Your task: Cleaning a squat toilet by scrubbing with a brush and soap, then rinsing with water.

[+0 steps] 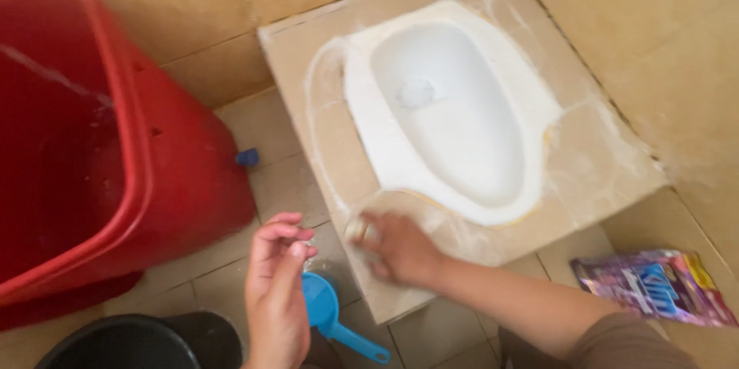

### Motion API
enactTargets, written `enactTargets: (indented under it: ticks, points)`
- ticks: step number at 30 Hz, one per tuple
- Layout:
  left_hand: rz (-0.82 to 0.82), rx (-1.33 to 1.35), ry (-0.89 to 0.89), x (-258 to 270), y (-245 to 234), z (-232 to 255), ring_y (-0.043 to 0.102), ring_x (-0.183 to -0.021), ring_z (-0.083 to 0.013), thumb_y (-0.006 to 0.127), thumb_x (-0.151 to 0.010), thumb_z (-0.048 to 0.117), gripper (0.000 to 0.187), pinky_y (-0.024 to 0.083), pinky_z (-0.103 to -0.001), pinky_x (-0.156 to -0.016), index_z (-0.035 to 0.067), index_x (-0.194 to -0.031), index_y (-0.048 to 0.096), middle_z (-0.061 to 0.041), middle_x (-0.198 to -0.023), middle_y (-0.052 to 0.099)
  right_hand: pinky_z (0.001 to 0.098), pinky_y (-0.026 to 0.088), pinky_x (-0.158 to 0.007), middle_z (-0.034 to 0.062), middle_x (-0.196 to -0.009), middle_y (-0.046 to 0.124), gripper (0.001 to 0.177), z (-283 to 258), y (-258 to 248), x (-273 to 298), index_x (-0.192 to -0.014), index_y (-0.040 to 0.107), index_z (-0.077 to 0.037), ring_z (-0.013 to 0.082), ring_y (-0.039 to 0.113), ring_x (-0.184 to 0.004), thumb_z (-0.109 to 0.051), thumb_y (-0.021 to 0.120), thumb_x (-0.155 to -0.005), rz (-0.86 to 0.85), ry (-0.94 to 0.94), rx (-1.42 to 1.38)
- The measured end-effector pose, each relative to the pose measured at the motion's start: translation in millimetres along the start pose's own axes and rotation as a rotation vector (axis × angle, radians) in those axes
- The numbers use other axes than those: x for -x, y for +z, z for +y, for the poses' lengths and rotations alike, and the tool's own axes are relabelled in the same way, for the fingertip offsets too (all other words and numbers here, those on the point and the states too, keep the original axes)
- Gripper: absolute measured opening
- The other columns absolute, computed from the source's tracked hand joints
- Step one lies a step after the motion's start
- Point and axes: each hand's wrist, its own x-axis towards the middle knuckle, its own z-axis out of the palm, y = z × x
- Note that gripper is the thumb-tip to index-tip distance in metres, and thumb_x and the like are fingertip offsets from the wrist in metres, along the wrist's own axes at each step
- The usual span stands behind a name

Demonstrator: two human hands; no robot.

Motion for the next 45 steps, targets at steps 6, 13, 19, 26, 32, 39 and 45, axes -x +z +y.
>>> enactTargets:
  ticks: [6, 13, 19, 26, 32, 39, 45]
  points:
    - [0.03, 0.004, 0.006, 7, -13, -7, 0.056, -0.114, -0.0189, 0.055, -0.096, 0.006, 0.019, 0.046, -0.036, -0.094, 0.007, -0.115, 0.058, -0.01, -0.138, 0.053, 0.0531, 0.044, -0.091, 0.0194, -0.149, 0.045, 0.064, 30, -38, 68, -0.131, 0.067, -0.026, 0.0391, 0.054, -0.111, -0.027, 0.08, -0.068, -0.339, -0.027, -0.034]
    - [0.088, -0.088, 0.009, 1, -52, -28, 0.058, -0.116, -0.0196, 0.055, -0.097, 0.003, 0.02, 0.048, -0.04, -0.095, 0.008, -0.116, 0.057, -0.011, -0.139, 0.054, 0.0507, 0.047, -0.094, 0.0182, -0.144, 0.046, 0.061, 58, -67, 114, -0.132, 0.065, -0.022, 0.0373, 0.054, -0.118, -0.026, 0.079, -0.073, -0.162, 0.103, 0.105]
    - [0.032, -0.135, 0.072, -18, -125, -70, 0.061, -0.115, -0.021, 0.054, -0.097, 0.0, 0.022, 0.053, -0.042, -0.091, 0.009, -0.117, 0.056, -0.013, -0.143, 0.055, 0.0482, 0.051, -0.097, 0.0154, -0.146, 0.048, 0.052, 126, -102, 146, -0.13, 0.065, -0.024, 0.0354, 0.059, -0.118, -0.028, 0.078, -0.08, 0.023, 0.528, 0.25]
    - [0.083, -0.175, 0.05, -39, -182, -103, 0.063, -0.114, -0.0228, 0.052, -0.1, -0.001, 0.022, 0.057, -0.044, -0.086, 0.009, -0.119, 0.055, -0.015, -0.143, 0.056, 0.0487, 0.051, -0.092, 0.0175, -0.149, 0.044, 0.057, 176, -118, 167, -0.13, 0.063, -0.024, 0.0371, 0.057, -0.119, -0.03, 0.078, -0.075, 0.041, 0.758, 0.254]
    - [0.062, -0.148, 0.105, -46, -212, -132, 0.063, -0.116, -0.0256, 0.056, -0.101, -0.002, 0.018, 0.059, -0.045, -0.085, 0.008, -0.116, 0.053, -0.017, -0.144, 0.056, 0.0483, 0.051, -0.097, 0.0182, -0.145, 0.048, 0.053, 201, -126, 151, -0.131, 0.063, -0.022, 0.0383, 0.056, -0.122, -0.032, 0.075, -0.08, 0.172, 0.615, 0.319]
    - [-0.008, -0.304, 0.052, -62, -267, -171, 0.064, -0.115, -0.0234, 0.054, -0.096, -0.001, 0.023, 0.063, -0.05, -0.081, 0.009, -0.116, 0.052, -0.015, -0.141, 0.054, 0.0497, 0.051, -0.093, 0.0154, -0.146, 0.047, 0.053, 234, -147, 128, -0.133, 0.061, -0.022, 0.0368, 0.053, -0.127, -0.031, 0.074, -0.083, 0.145, 0.822, 0.358]
    - [-0.07, -0.218, 0.07, -65, -322, -193, 0.067, -0.113, -0.0321, 0.058, -0.095, -0.001, 0.017, 0.058, -0.057, -0.078, 0.002, -0.112, 0.058, -0.019, -0.141, 0.054, 0.0484, 0.052, -0.096, 0.0168, -0.144, 0.047, 0.053, 223, -133, 125, -0.133, 0.062, -0.024, 0.0375, 0.054, -0.124, -0.032, 0.073, -0.081, 0.168, 0.59, 0.263]
